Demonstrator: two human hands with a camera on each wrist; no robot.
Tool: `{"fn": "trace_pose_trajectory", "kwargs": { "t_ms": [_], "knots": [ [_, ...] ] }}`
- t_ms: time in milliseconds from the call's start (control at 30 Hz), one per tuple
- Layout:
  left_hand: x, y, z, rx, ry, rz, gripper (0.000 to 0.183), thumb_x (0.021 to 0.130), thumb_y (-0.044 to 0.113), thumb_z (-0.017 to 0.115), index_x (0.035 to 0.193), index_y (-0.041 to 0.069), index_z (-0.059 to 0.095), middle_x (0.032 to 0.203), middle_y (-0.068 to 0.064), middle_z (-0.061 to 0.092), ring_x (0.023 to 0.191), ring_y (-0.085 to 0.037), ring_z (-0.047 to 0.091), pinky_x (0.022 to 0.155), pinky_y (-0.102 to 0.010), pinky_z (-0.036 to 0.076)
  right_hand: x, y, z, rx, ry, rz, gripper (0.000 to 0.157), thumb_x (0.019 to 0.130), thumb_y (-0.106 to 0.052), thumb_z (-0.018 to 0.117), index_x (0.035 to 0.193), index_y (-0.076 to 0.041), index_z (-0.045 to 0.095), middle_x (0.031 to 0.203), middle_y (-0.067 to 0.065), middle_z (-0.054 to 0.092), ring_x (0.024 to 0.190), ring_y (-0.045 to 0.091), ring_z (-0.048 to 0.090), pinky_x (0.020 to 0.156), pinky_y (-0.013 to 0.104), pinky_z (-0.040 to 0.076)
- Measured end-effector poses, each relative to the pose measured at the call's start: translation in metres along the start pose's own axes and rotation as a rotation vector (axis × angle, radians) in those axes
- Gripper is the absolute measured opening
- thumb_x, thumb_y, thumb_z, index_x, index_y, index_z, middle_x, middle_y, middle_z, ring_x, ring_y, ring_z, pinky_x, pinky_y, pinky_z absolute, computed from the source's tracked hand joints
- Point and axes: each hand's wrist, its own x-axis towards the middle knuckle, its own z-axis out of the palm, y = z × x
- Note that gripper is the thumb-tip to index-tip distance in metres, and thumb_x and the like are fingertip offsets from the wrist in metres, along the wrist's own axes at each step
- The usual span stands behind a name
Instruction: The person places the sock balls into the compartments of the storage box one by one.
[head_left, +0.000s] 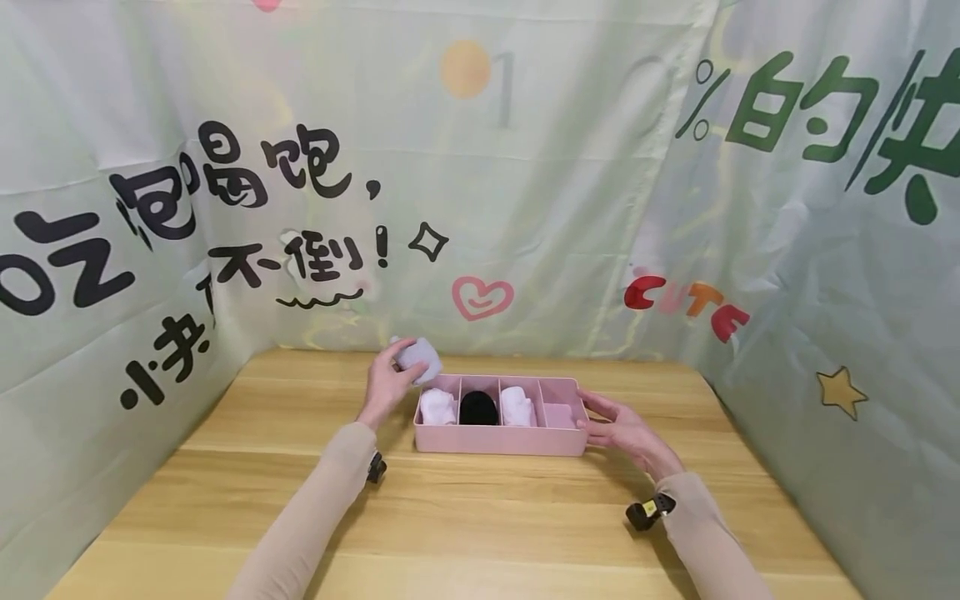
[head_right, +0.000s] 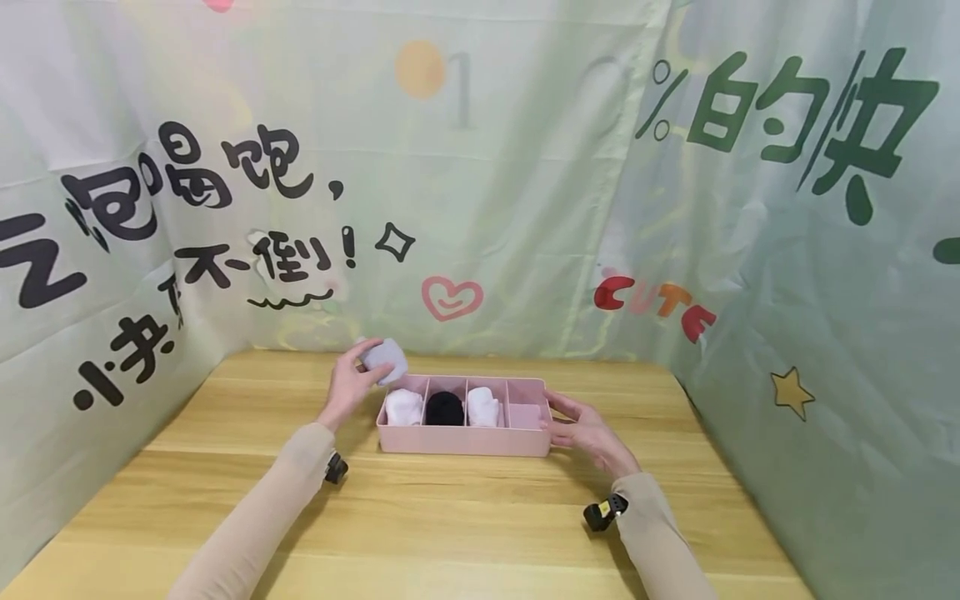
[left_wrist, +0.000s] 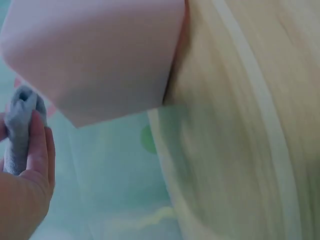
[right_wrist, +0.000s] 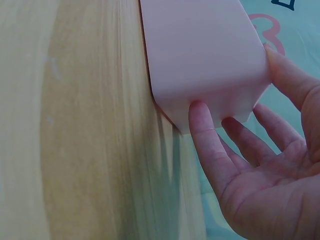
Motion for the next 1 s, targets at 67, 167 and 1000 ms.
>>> {"fn": "trace_pose_trajectory", "kwargs": {
  "t_ms": [67,167,1000],
  "knots": [
    [-0.001,0.004,0.005,0.011,-0.016,0.040,0.053,0.086,0.010,0.075,0.135,0.014,0.058,0.144,-0.020,0.044,0.119,-0.039,0.056,0.092,-0.043,0.054,0.000,0.000,-0.001,-0.007,-0.001,-0.005,0.073,0.093,-0.006,0.065,0.155,-0.008,0.026,0.161,0.022,0.019,0.120,0.024,0.058,0.093,0.036,0.054],
    [-0.003,0.008,0.012,0.037,-0.050,0.098,0.055,0.086,0.006,0.073,0.138,0.013,0.055,0.144,-0.023,0.041,0.118,-0.041,0.056,0.092,-0.041,0.055,0.000,-0.001,-0.001,-0.013,0.000,-0.009,0.072,0.094,-0.006,0.064,0.155,-0.009,0.026,0.161,0.022,0.019,0.121,0.024,0.057,0.093,0.036,0.054],
    [-0.017,0.026,0.074,-0.023,-0.340,0.136,0.071,0.081,0.005,0.079,0.145,0.017,0.049,0.118,-0.020,0.061,0.095,-0.025,0.064,0.078,-0.032,0.057,0.002,0.002,0.000,0.014,-0.034,-0.019,0.077,0.092,-0.008,0.067,0.155,-0.004,0.023,0.161,0.024,0.017,0.119,0.022,0.058,0.091,0.033,0.055]
  ]
}}
